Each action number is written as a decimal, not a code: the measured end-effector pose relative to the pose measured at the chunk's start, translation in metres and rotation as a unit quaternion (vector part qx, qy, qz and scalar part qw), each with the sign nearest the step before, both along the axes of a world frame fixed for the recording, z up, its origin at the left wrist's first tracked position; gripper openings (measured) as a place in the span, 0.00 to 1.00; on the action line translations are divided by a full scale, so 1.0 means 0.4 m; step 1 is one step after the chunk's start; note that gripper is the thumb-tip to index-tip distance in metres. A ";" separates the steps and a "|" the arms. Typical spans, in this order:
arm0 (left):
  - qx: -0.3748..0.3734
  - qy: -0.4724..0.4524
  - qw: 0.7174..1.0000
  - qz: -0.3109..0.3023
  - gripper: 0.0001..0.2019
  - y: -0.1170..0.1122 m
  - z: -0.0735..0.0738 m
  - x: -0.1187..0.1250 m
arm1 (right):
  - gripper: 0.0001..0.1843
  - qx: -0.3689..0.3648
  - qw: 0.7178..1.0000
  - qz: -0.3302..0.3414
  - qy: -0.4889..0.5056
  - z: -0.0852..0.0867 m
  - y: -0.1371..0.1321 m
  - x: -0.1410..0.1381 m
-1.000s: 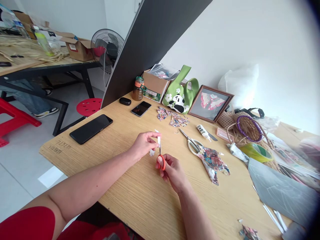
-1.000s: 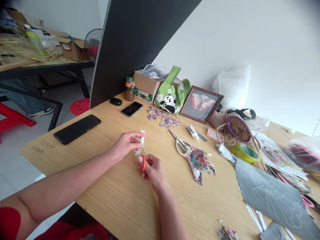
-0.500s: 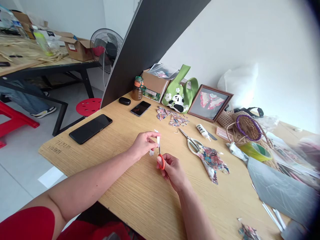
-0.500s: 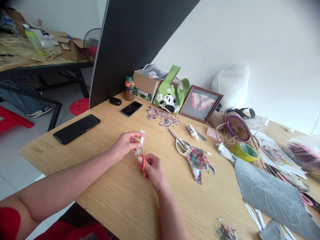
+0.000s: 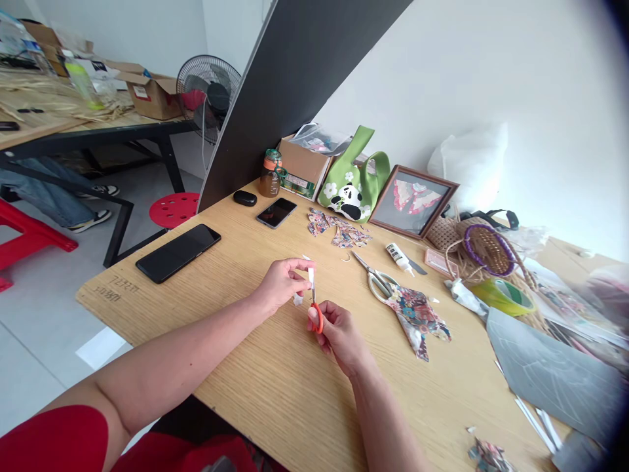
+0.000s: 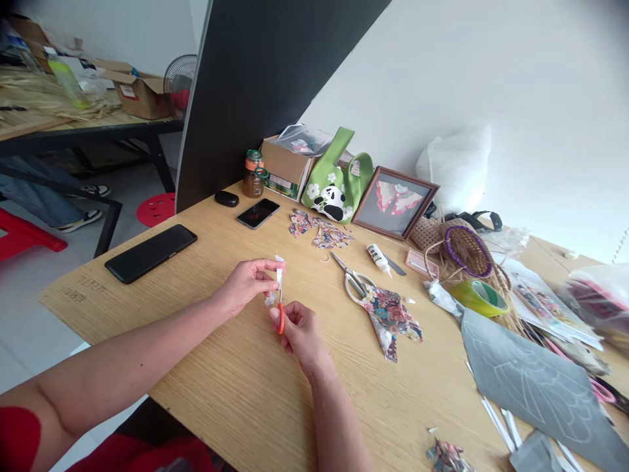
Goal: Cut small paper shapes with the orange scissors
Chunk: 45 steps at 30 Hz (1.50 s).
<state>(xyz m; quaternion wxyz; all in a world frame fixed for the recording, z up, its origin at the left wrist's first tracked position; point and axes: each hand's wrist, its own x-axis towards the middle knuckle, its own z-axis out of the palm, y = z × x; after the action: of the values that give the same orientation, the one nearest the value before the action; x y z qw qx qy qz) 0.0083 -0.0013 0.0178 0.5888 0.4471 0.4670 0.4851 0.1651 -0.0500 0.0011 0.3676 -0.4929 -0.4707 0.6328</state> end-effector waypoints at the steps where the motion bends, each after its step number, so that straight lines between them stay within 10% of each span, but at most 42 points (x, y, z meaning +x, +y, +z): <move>1: 0.000 0.000 1.000 0.000 0.21 0.000 -0.002 0.000 | 0.26 0.000 1.000 -0.001 -0.001 0.000 0.000 0.000; 45: -0.020 -0.043 0.999 -0.007 0.21 0.007 -0.016 -0.005 | 0.30 -0.007 1.000 0.000 -0.020 0.005 0.004 -0.002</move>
<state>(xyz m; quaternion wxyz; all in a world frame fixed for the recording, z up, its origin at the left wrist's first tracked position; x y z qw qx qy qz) 0.0064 0.0016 0.0115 0.6205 0.4176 0.4477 0.4900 0.1644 -0.0486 0.0030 0.3545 -0.5080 -0.4733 0.6263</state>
